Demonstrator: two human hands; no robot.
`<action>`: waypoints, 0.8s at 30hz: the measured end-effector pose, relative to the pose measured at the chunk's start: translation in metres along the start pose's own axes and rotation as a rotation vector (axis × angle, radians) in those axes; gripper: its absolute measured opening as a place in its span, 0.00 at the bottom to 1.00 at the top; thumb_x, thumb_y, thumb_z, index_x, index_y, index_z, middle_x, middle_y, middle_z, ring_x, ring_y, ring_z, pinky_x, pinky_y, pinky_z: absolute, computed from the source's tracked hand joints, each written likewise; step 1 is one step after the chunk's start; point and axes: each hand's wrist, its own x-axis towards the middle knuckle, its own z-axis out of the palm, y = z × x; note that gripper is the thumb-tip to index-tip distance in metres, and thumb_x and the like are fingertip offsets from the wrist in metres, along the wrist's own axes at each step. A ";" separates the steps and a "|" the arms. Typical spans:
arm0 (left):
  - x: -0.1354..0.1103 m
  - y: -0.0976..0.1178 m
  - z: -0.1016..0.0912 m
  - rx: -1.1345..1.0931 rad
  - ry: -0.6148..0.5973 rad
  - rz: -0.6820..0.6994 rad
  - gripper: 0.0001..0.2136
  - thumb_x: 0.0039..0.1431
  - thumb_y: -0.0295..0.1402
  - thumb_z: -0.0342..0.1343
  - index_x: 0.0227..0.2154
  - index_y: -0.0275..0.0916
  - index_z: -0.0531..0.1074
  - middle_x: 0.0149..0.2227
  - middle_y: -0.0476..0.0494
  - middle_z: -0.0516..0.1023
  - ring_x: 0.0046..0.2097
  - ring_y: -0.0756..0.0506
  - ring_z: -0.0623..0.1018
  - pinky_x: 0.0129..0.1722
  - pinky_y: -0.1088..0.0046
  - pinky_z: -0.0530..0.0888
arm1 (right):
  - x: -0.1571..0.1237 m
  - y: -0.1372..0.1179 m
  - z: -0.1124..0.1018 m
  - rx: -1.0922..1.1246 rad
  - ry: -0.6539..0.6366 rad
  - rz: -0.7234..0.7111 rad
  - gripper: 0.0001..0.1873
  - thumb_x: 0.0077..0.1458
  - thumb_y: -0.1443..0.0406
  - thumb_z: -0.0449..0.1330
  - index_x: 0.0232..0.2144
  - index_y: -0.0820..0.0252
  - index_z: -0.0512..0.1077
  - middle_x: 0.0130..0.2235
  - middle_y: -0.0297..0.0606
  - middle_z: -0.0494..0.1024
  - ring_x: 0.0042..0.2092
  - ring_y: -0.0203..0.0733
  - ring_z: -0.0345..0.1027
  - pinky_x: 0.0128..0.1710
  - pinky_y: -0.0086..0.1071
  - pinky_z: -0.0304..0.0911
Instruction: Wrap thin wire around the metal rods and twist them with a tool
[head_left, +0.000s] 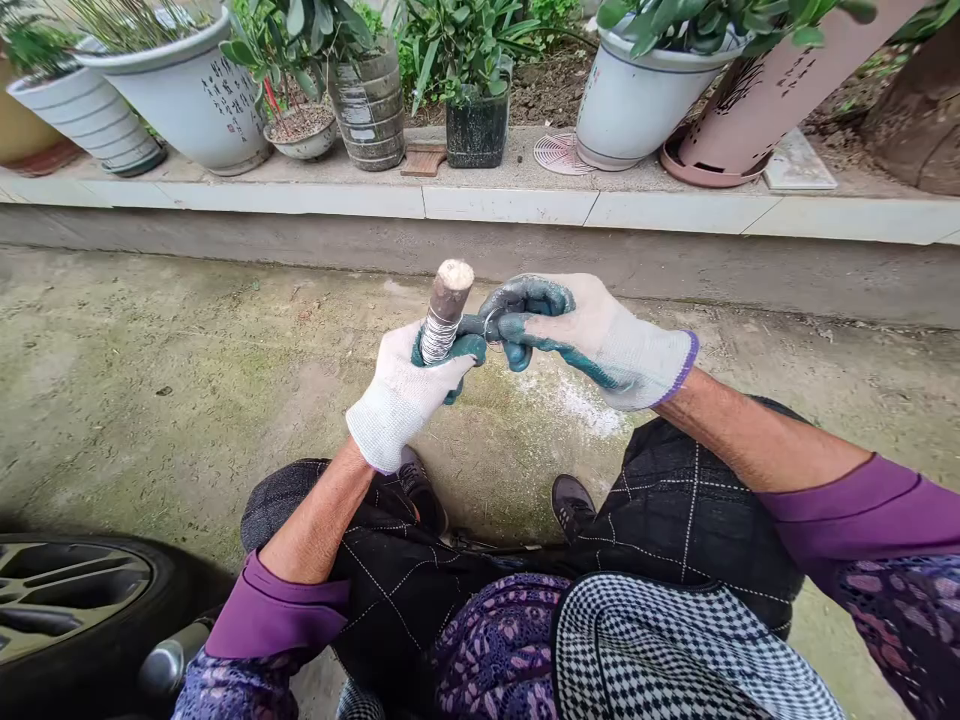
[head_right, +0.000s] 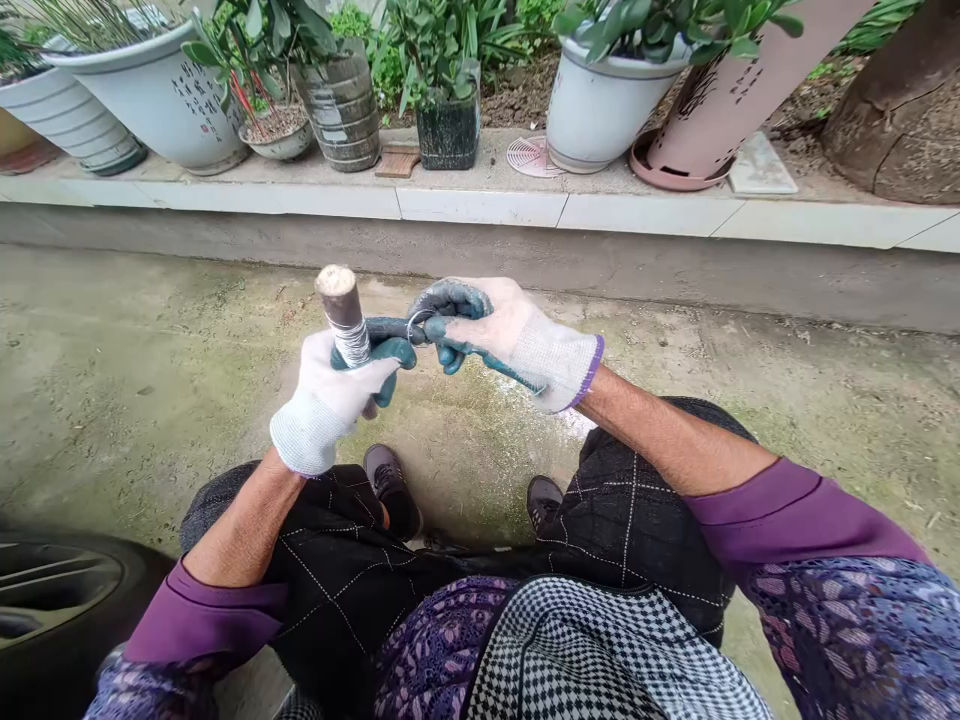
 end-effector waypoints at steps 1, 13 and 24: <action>0.000 0.001 -0.001 -0.002 0.015 0.018 0.11 0.48 0.32 0.60 0.35 0.34 0.79 0.23 0.50 0.74 0.19 0.55 0.66 0.16 0.79 0.65 | 0.000 -0.001 0.000 0.006 0.025 -0.001 0.18 0.50 0.55 0.68 0.35 0.65 0.75 0.28 0.33 0.74 0.27 0.32 0.66 0.26 0.30 0.66; 0.005 -0.002 -0.015 -0.039 0.070 0.152 0.16 0.47 0.34 0.61 0.40 0.35 0.80 0.30 0.45 0.80 0.19 0.55 0.68 0.16 0.80 0.67 | 0.001 0.006 0.001 0.183 0.123 0.047 0.18 0.46 0.55 0.73 0.30 0.63 0.74 0.26 0.32 0.73 0.24 0.32 0.66 0.22 0.29 0.67; 0.006 0.008 -0.021 -0.156 -0.079 0.001 0.13 0.49 0.34 0.61 0.36 0.33 0.78 0.24 0.49 0.75 0.15 0.56 0.64 0.11 0.80 0.61 | 0.004 0.008 0.000 0.147 0.211 -0.010 0.19 0.44 0.56 0.72 0.28 0.62 0.71 0.26 0.33 0.73 0.23 0.31 0.66 0.21 0.29 0.68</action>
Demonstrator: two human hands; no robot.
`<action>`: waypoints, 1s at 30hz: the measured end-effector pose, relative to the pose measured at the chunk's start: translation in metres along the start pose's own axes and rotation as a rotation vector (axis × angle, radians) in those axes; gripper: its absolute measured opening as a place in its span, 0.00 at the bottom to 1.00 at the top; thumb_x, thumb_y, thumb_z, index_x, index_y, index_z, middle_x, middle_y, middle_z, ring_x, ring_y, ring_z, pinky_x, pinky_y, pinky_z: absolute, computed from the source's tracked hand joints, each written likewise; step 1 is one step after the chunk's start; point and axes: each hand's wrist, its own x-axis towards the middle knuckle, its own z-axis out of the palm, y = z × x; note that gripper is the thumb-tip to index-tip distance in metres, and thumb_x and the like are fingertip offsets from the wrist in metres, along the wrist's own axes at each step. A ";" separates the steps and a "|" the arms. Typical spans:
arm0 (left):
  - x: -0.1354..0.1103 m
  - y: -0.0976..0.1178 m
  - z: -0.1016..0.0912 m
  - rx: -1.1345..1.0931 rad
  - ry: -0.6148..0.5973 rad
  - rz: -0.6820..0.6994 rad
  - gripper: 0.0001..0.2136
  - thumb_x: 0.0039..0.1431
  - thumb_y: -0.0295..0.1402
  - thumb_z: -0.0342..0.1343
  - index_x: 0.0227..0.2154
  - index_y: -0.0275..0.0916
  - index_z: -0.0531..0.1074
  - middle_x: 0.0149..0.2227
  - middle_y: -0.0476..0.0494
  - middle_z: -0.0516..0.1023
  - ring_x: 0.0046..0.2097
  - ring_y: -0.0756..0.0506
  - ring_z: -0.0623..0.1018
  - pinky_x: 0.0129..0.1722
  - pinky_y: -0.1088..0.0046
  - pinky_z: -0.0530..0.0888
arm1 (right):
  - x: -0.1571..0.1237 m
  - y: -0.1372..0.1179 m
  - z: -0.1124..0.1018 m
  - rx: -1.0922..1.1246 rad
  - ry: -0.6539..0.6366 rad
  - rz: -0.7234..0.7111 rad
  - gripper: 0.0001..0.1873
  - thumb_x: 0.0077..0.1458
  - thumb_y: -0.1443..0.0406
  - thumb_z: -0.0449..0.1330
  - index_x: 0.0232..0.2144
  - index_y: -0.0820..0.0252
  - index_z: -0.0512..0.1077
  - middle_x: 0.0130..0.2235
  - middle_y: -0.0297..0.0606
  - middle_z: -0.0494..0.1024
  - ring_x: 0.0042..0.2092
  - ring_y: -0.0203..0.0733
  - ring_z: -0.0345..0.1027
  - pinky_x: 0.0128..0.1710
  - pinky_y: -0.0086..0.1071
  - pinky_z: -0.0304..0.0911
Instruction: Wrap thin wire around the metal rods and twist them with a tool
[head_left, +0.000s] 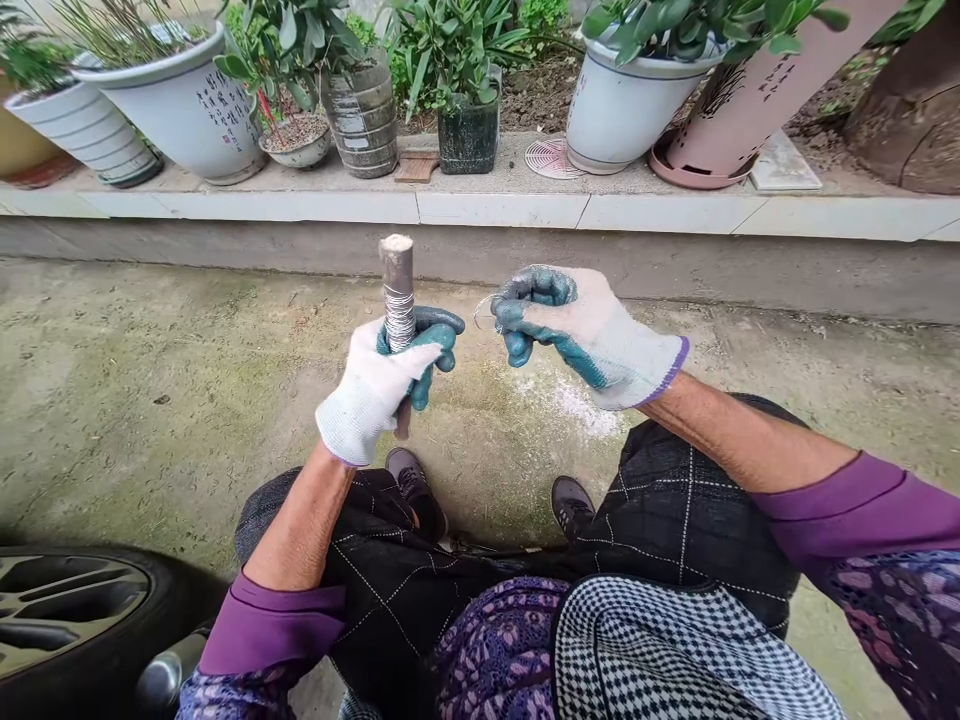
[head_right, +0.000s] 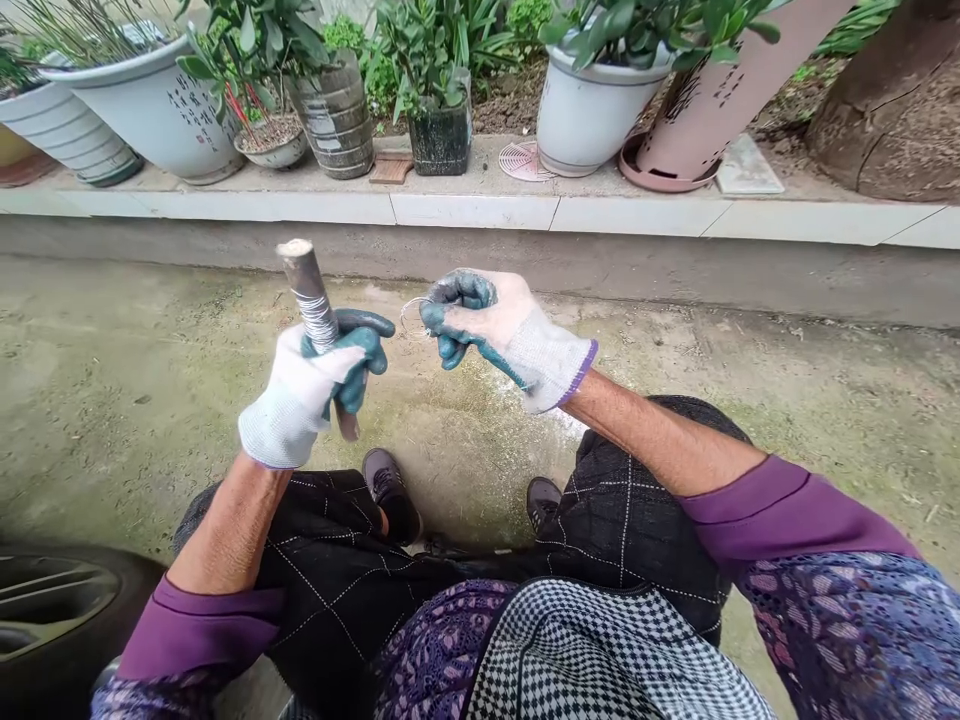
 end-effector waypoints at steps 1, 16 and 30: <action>0.001 -0.001 0.003 -0.005 0.004 -0.006 0.14 0.48 0.33 0.61 0.38 0.33 0.78 0.24 0.49 0.74 0.15 0.56 0.64 0.12 0.80 0.61 | -0.001 0.000 0.001 -0.009 -0.001 -0.005 0.19 0.44 0.56 0.73 0.28 0.62 0.71 0.26 0.32 0.73 0.23 0.30 0.66 0.21 0.29 0.68; -0.001 -0.009 0.016 0.061 0.117 0.015 0.14 0.46 0.37 0.65 0.35 0.34 0.79 0.22 0.50 0.75 0.16 0.55 0.67 0.14 0.79 0.67 | -0.006 0.002 0.011 -0.079 -0.113 0.082 0.19 0.42 0.55 0.73 0.30 0.63 0.75 0.26 0.34 0.76 0.26 0.34 0.70 0.23 0.29 0.67; 0.002 -0.011 0.005 0.076 0.072 0.034 0.13 0.45 0.37 0.64 0.33 0.35 0.77 0.20 0.51 0.72 0.16 0.54 0.67 0.14 0.78 0.66 | -0.011 -0.011 0.009 -0.045 -0.153 0.049 0.20 0.45 0.53 0.71 0.31 0.65 0.76 0.29 0.37 0.77 0.29 0.35 0.70 0.29 0.32 0.69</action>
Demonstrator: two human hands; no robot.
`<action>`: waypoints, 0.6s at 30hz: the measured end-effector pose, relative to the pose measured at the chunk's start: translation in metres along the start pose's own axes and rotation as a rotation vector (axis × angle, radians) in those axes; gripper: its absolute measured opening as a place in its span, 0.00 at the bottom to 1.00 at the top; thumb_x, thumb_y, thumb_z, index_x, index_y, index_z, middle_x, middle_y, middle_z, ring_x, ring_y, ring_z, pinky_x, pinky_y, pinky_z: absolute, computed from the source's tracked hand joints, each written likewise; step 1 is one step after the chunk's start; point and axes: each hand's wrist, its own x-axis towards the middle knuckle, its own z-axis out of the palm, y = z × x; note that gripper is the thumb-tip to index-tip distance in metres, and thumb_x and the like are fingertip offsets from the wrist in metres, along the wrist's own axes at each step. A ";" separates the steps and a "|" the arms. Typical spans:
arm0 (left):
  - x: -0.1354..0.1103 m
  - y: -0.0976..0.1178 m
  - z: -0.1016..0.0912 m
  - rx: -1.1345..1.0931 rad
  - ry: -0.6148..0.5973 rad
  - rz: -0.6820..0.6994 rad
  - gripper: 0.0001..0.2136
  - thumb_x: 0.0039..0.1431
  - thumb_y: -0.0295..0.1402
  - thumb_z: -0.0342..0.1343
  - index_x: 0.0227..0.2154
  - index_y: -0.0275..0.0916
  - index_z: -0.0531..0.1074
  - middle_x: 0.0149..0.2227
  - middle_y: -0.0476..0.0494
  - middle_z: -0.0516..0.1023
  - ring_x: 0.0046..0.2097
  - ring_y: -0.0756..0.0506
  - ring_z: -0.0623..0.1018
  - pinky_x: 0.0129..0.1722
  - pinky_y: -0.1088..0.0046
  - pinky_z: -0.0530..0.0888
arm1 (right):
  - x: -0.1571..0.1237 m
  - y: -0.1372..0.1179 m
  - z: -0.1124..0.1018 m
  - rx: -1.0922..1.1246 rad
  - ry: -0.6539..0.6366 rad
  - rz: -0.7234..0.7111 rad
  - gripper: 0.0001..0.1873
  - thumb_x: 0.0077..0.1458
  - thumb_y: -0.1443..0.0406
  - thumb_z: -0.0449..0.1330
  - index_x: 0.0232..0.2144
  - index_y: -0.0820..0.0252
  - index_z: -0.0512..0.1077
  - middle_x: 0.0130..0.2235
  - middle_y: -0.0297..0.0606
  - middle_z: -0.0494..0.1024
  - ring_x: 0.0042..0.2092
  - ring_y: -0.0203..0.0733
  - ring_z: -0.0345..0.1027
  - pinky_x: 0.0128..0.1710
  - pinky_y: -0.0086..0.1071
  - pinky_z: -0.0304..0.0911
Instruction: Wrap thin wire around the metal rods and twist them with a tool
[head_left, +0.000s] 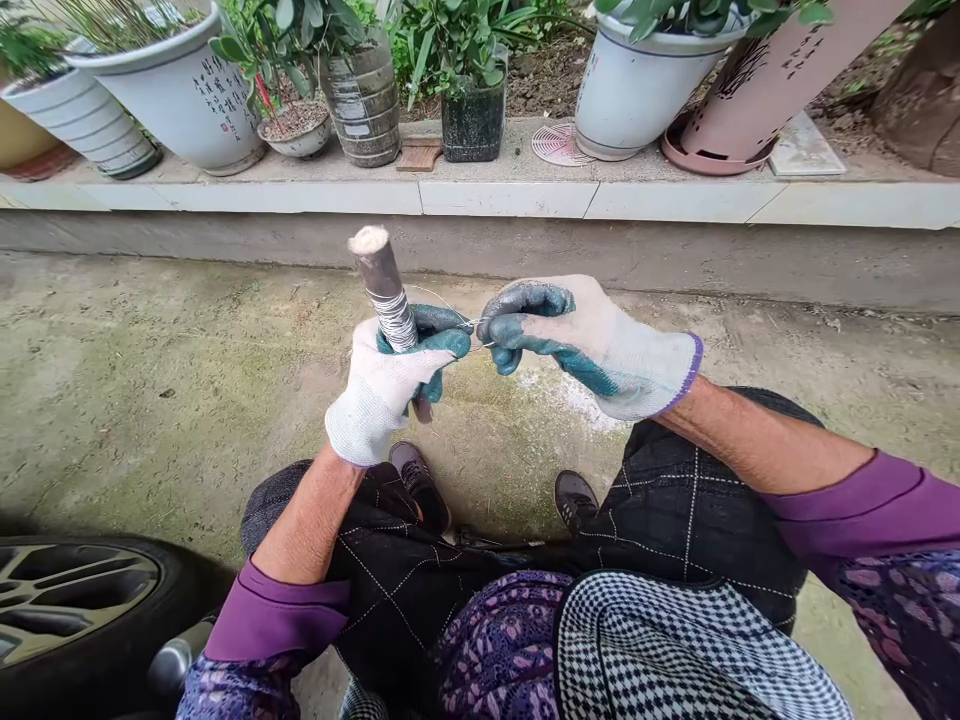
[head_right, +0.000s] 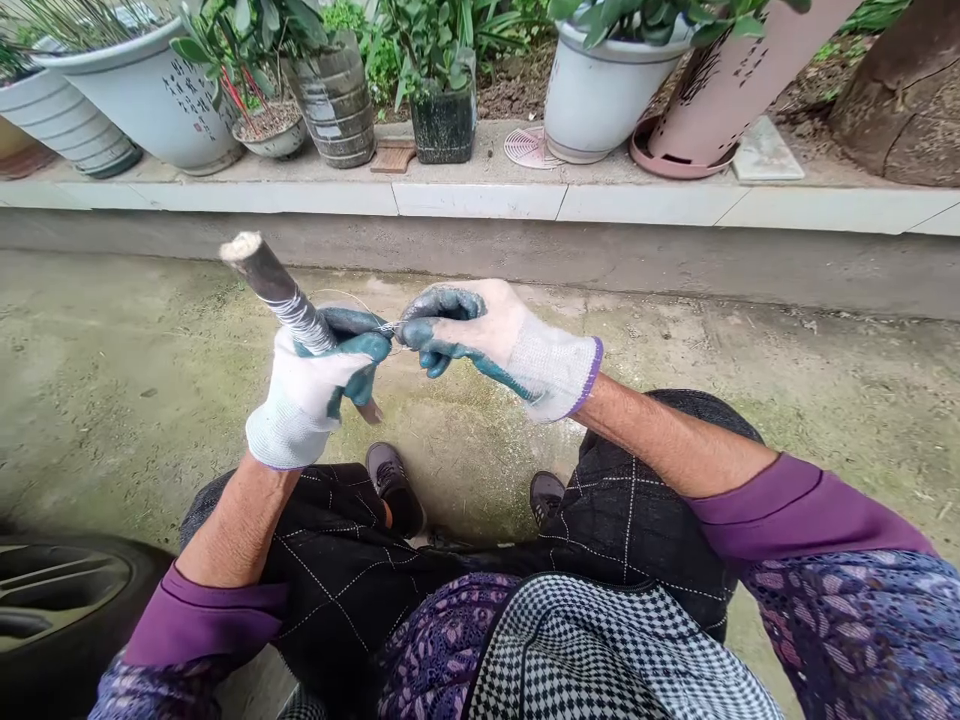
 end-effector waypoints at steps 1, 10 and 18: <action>0.001 -0.001 0.000 -0.028 -0.009 -0.003 0.13 0.45 0.37 0.64 0.33 0.35 0.77 0.20 0.52 0.72 0.16 0.53 0.67 0.14 0.78 0.67 | 0.000 0.001 -0.001 0.009 0.003 -0.005 0.21 0.45 0.52 0.71 0.32 0.64 0.76 0.29 0.36 0.77 0.29 0.35 0.70 0.29 0.32 0.69; -0.001 0.003 0.006 -0.001 0.042 -0.028 0.14 0.45 0.39 0.64 0.33 0.35 0.76 0.19 0.51 0.71 0.16 0.53 0.68 0.13 0.78 0.66 | -0.003 0.000 0.001 -0.134 0.138 -0.123 0.12 0.51 0.56 0.68 0.31 0.56 0.73 0.31 0.35 0.74 0.30 0.37 0.65 0.30 0.35 0.66; -0.005 0.005 0.015 0.100 0.155 0.012 0.10 0.47 0.36 0.64 0.31 0.36 0.75 0.21 0.52 0.72 0.19 0.53 0.69 0.15 0.79 0.67 | 0.001 0.001 -0.002 -1.040 0.141 -0.484 0.09 0.59 0.63 0.59 0.41 0.53 0.77 0.38 0.37 0.73 0.38 0.42 0.66 0.35 0.37 0.60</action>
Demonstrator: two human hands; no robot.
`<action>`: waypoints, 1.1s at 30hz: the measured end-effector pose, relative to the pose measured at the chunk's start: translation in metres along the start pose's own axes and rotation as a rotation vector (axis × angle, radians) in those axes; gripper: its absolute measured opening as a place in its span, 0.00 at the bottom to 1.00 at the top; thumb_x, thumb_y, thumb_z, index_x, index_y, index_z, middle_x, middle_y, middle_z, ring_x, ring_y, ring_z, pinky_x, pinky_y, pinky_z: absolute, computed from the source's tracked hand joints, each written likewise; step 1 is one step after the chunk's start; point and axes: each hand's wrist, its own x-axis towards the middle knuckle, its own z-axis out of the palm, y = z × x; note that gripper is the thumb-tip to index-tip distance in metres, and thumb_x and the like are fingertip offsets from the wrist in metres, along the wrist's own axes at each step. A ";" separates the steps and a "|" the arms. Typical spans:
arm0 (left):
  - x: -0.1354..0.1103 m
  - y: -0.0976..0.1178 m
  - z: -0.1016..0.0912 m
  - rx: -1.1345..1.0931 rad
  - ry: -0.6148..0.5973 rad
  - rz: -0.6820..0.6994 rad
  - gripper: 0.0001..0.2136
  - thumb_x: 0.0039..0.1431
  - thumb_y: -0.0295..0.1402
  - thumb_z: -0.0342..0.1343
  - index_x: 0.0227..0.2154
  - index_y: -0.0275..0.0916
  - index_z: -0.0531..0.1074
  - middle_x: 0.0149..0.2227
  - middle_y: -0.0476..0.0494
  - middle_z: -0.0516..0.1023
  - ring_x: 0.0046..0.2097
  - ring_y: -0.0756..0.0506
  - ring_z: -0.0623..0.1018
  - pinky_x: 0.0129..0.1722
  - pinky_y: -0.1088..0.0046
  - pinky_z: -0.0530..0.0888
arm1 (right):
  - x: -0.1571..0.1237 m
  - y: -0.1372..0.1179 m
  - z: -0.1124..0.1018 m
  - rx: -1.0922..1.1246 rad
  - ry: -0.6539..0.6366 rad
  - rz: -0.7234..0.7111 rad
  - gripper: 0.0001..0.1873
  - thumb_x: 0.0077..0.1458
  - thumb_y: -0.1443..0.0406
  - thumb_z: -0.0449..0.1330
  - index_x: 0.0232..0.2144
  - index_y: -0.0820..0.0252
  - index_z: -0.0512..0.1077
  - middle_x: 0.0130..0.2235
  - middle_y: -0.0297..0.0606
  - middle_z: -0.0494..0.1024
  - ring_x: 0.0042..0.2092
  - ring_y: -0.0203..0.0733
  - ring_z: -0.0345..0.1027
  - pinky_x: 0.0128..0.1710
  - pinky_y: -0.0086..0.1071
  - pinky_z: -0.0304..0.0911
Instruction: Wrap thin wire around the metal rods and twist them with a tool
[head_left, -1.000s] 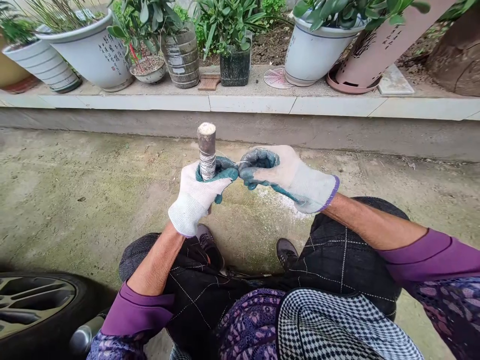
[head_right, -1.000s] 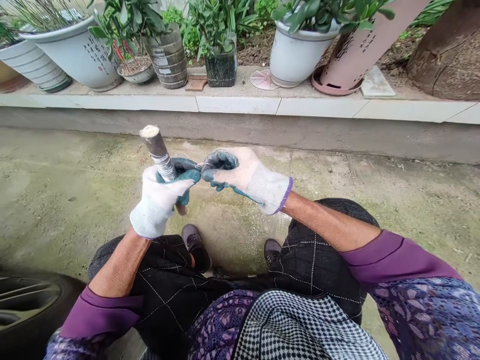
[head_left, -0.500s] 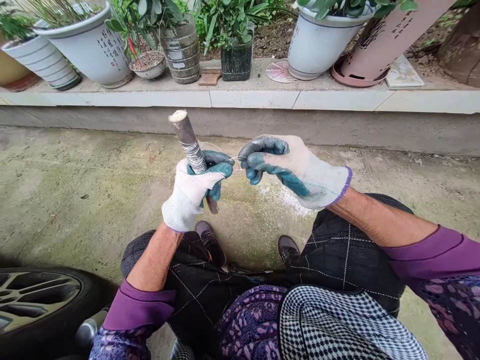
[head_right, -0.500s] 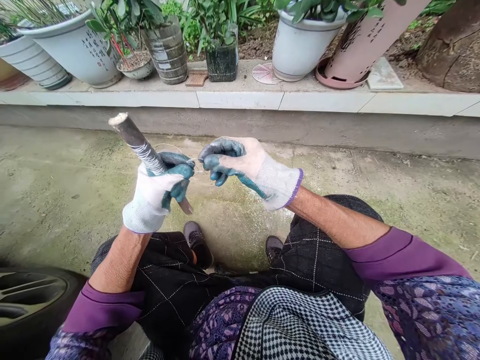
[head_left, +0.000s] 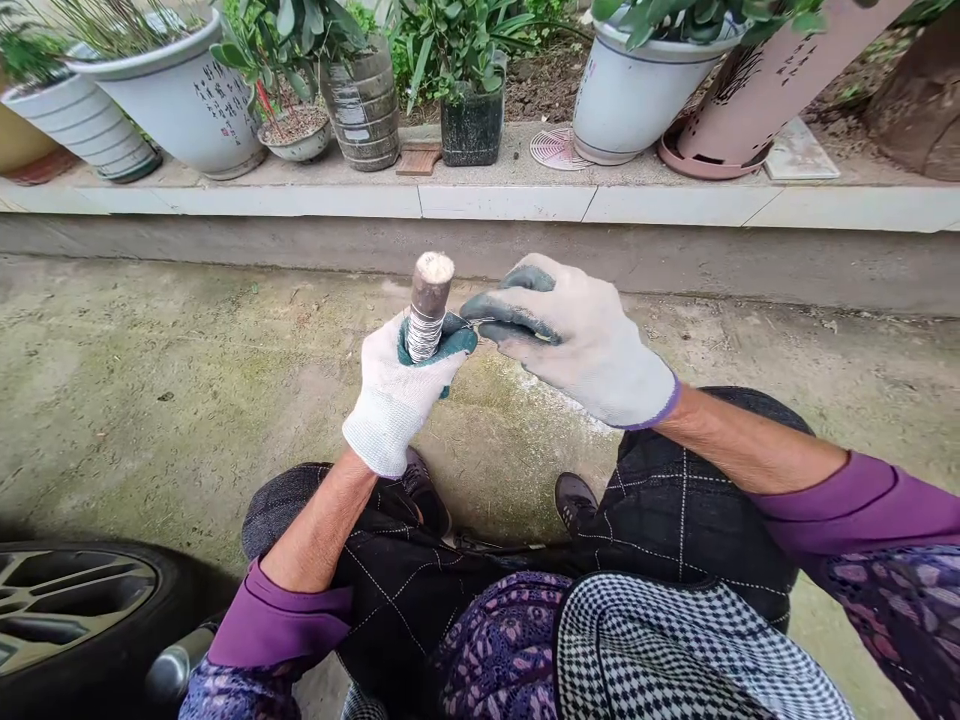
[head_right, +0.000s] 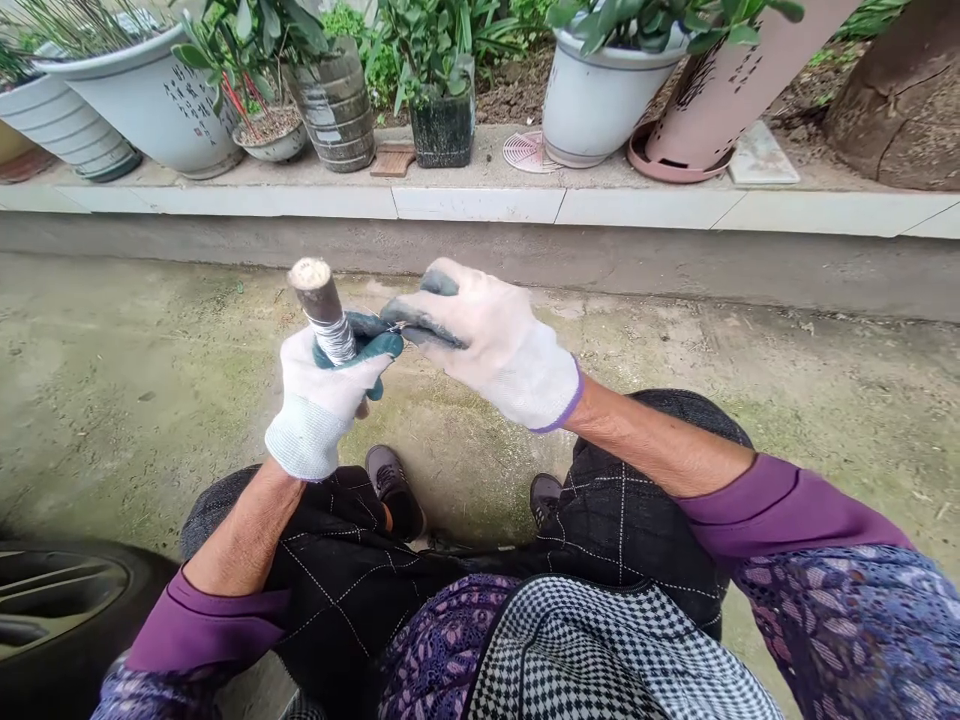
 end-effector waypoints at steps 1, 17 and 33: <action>0.000 0.000 0.001 0.006 -0.001 0.002 0.10 0.47 0.36 0.64 0.30 0.36 0.74 0.21 0.52 0.72 0.18 0.54 0.68 0.15 0.80 0.66 | 0.002 0.002 0.001 -0.090 -0.034 -0.033 0.10 0.59 0.64 0.58 0.41 0.54 0.77 0.38 0.38 0.73 0.37 0.42 0.66 0.34 0.36 0.58; 0.002 -0.006 0.000 -0.030 0.063 -0.018 0.09 0.50 0.37 0.63 0.31 0.39 0.73 0.20 0.53 0.72 0.18 0.53 0.69 0.14 0.80 0.67 | 0.000 0.004 0.004 0.004 0.086 0.077 0.06 0.57 0.65 0.57 0.35 0.57 0.75 0.36 0.38 0.78 0.35 0.40 0.69 0.37 0.36 0.63; -0.003 -0.003 0.001 -0.073 0.034 -0.002 0.12 0.49 0.39 0.63 0.32 0.36 0.76 0.19 0.52 0.71 0.17 0.52 0.70 0.15 0.77 0.68 | -0.001 -0.005 0.017 0.515 0.052 0.216 0.03 0.51 0.66 0.63 0.31 0.57 0.77 0.32 0.34 0.81 0.34 0.40 0.72 0.39 0.38 0.70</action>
